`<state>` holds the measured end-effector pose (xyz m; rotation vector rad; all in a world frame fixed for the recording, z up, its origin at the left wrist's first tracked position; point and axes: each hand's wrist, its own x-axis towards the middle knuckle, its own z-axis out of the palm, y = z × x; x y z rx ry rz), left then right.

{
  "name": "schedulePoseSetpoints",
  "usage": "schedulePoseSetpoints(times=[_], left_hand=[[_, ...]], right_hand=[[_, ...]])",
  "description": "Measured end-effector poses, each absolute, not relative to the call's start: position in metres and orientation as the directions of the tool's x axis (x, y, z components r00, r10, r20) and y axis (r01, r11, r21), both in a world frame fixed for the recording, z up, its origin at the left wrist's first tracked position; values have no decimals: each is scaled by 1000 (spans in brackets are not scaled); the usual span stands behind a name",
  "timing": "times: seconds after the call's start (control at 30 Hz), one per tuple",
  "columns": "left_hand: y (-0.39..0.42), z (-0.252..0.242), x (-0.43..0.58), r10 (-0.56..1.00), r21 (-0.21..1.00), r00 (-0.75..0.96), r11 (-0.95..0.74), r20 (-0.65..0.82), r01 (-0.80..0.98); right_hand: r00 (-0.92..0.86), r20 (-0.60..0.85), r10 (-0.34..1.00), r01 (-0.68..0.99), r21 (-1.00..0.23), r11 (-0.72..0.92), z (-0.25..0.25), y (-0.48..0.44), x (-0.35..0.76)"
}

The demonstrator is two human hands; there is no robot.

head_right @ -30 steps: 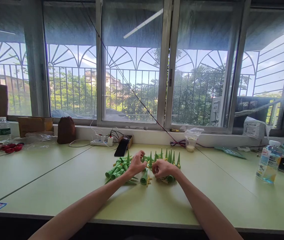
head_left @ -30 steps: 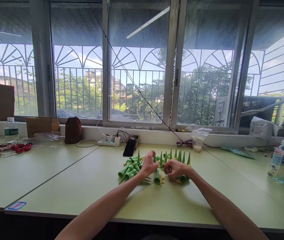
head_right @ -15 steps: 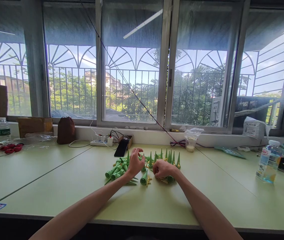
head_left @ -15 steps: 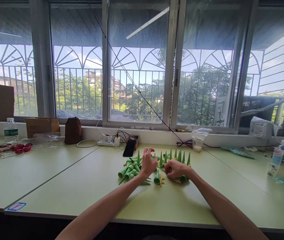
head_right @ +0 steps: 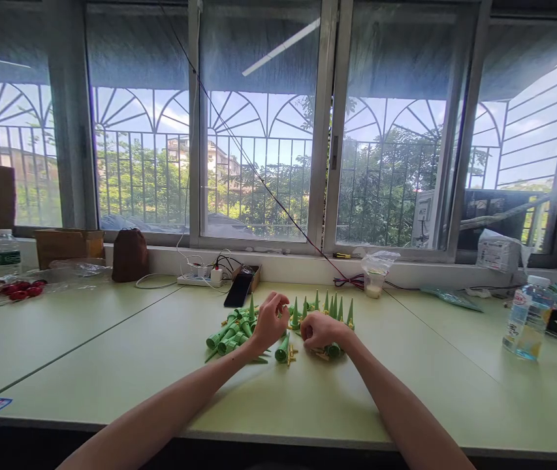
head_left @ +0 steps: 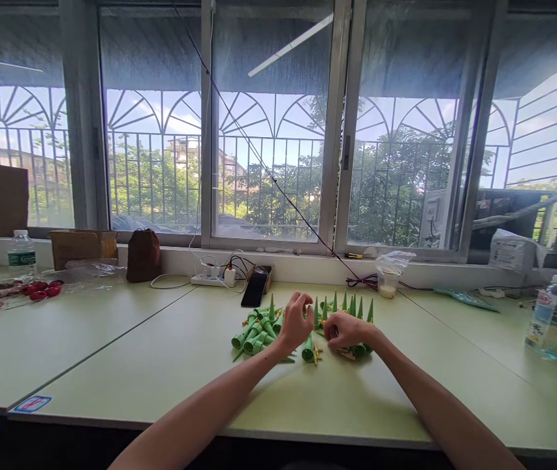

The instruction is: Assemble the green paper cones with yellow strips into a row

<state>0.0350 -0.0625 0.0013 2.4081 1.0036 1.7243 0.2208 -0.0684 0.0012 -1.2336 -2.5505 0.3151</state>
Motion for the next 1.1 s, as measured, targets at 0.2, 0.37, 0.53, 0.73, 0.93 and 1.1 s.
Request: schedulePoseSetpoints(times=[0.2, 0.37, 0.53, 0.73, 0.93, 1.1], left_hand=[[-65, 3, 35, 512, 360, 214, -792, 832, 493], [-64, 2, 34, 509, 353, 230, -796, 829, 491], [-64, 1, 34, 497, 344, 243, -810, 833, 474], [-66, 2, 34, 512, 350, 245, -798, 823, 491], [-66, 2, 34, 476, 324, 250, -821, 843, 471], [-66, 2, 35, 477, 328, 251, -823, 843, 464]], right_hand=[[-593, 102, 798, 741, -319, 591, 4, -67, 226], [-588, 83, 805, 742, -342, 577, 3, -65, 227], [-574, 97, 813, 741, -361, 566, 4, -67, 226], [-567, 82, 820, 742, -383, 551, 3, -67, 225], [-573, 106, 812, 735, -372, 567, 5, -67, 227], [-554, 89, 828, 752, -372, 544, 13, -70, 230]])
